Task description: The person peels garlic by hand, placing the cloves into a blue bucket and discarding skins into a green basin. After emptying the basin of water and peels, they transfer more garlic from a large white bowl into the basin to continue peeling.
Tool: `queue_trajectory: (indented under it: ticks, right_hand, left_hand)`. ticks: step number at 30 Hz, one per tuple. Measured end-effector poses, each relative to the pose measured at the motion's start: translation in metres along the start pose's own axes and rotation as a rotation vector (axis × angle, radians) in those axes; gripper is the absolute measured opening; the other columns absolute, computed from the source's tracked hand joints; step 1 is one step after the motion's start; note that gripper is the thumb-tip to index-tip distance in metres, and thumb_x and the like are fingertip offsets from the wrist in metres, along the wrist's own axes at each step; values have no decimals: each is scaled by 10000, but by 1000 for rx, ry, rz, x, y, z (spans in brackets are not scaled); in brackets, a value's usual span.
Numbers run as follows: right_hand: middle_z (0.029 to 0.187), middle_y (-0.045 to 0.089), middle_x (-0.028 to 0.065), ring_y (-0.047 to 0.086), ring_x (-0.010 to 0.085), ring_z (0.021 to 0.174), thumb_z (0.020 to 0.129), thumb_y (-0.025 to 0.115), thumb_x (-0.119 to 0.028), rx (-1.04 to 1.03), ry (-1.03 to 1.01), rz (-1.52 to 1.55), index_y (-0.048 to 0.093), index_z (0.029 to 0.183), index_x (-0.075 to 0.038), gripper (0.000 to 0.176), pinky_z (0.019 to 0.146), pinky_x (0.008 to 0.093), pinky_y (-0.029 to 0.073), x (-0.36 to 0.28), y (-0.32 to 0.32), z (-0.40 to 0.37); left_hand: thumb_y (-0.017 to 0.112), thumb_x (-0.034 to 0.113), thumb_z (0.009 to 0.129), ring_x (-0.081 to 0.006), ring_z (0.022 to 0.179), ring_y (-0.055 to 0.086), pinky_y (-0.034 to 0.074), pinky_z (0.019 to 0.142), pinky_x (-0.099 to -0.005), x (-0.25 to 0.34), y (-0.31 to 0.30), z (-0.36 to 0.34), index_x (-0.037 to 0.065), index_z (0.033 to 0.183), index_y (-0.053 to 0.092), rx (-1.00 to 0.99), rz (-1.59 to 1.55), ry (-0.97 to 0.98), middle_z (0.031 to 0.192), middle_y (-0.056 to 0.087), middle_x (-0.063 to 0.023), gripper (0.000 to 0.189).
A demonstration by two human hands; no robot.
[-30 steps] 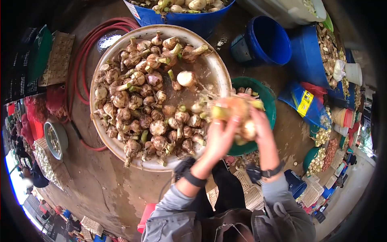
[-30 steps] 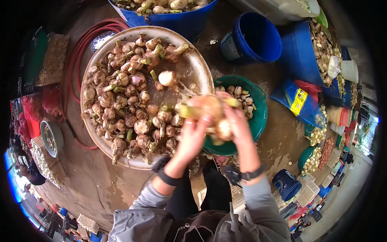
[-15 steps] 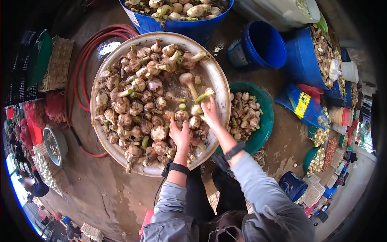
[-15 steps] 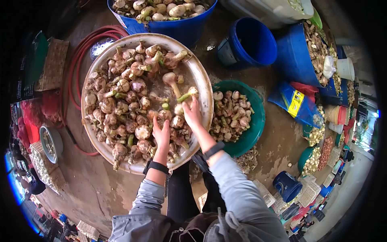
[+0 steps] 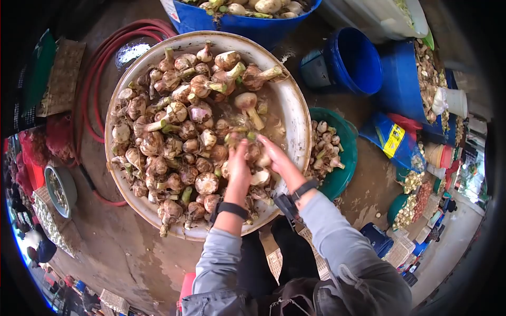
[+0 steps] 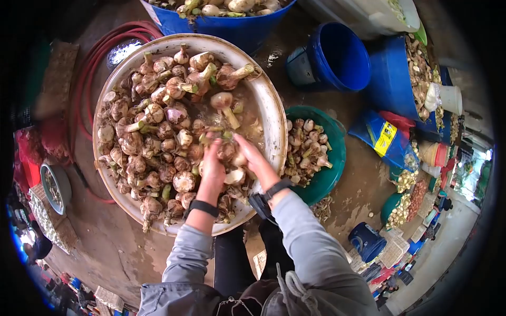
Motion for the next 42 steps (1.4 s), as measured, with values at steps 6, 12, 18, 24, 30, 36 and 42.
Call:
queue_trajectory:
  ticks: [6,12,18,24,30,36,42]
  right_hand:
    - [1105,581,44,547,142,980,945,430,-327,-84,53,152,536,1175,-78,355,861,280,435,-11,5,-38]
    - [1206,513,57,489,180,1096,920,429,-455,-107,-254,-60,469,1259,-90,500,959,318,382,-69,-22,-169]
    - [1299,464,85,449,201,1186,909,473,-426,197,-411,-660,497,1242,-57,498,984,306,360,-76,-189,-193]
    - [1154,573,115,570,297,1011,852,573,-244,128,-637,-1099,581,1096,-57,308,867,344,456,-110,-59,-151]
    - [1270,458,243,433,367,1194,806,538,-528,325,-506,-1405,345,1342,-80,725,994,386,351,-113,33,32]
    - [1335,392,257,358,339,1270,768,564,-606,2,-265,-936,225,1375,60,963,1034,348,297,-94,15,61]
    - [1412,301,227,302,288,1312,811,567,-537,-76,-116,-978,248,1384,33,869,1059,336,248,-82,31,42]
  left_hand:
    - [530,310,884,-282,1242,329,282,1026,-353,-34,8,1,7,1229,463,-6,676,404,1354,340,-173,464]
    - [525,44,840,-226,1024,510,414,891,-327,-39,79,-144,12,1165,470,-179,251,321,1110,502,-129,331]
    - [600,194,818,-372,1207,381,310,1017,-414,-91,110,-158,-23,1307,322,-543,857,555,1304,364,-255,602]
    - [553,146,804,-311,1117,459,380,935,-417,35,7,-48,16,1151,507,142,1204,930,1152,521,-183,373]
    - [588,263,807,-357,1312,223,289,1036,-374,19,12,40,48,1389,223,279,851,374,1434,105,-213,721]
    - [489,514,859,-323,1328,222,237,1061,-398,18,0,52,96,1445,72,117,405,45,1465,134,-207,832]
    - [503,478,863,-288,1282,325,284,1026,-362,14,8,89,16,1411,176,78,376,139,1419,294,-184,788]
Point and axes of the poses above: each hand's wrist, its own z-axis towards the middle knuckle, its own y-axis out of the palm, x = y × z, the point moved 2 cm from there along z, towards the middle knuckle
